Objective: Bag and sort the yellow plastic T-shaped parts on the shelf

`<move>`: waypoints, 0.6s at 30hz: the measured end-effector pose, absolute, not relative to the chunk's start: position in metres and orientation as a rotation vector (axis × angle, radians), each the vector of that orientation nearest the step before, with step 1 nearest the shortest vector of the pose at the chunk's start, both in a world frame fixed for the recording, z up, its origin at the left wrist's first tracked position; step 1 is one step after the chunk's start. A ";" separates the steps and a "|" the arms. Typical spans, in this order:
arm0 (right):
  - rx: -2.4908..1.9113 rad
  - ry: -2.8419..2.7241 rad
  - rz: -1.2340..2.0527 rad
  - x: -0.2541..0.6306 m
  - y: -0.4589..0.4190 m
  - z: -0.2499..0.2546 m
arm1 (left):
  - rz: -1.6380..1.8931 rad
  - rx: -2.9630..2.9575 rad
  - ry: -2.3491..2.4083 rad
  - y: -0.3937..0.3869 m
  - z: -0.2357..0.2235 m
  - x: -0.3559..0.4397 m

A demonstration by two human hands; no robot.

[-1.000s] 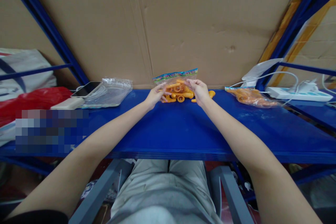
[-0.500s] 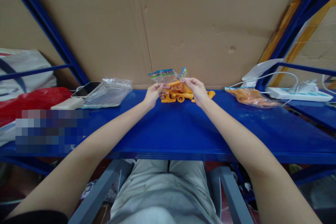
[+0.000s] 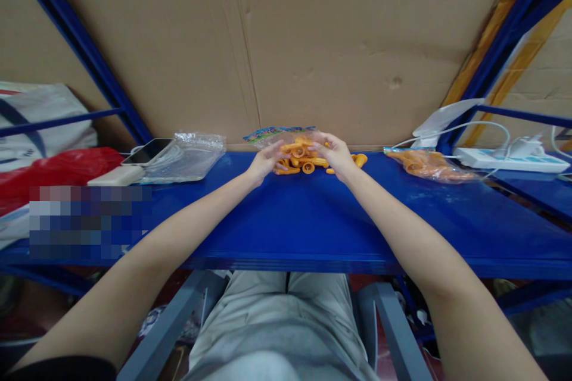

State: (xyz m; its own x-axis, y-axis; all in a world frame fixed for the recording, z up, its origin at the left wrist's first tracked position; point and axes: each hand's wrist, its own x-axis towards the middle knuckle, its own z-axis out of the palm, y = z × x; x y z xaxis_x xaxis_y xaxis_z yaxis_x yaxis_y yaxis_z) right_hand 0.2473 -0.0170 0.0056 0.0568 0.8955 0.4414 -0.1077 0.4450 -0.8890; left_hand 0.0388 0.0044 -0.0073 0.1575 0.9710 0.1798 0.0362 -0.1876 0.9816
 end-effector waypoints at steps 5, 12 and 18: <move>-0.838 -1.259 0.869 0.250 -0.010 0.001 | 1.232 1.488 1.069 0.007 -0.006 0.036; -0.787 -1.277 0.625 0.251 -0.019 0.014 | 1.411 1.665 0.946 -0.007 0.004 0.047; -0.730 -1.294 0.508 0.254 -0.028 0.026 | 1.384 1.679 0.845 -0.016 0.006 0.054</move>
State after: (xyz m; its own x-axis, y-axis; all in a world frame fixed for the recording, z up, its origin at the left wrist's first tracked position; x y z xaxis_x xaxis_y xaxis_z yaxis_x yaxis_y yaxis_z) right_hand 0.2537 -0.0282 0.0257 0.2166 0.7062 0.6740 0.0592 0.6797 -0.7311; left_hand 0.0541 -0.0160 0.0057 0.1839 0.8690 0.4594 0.0118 -0.4693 0.8830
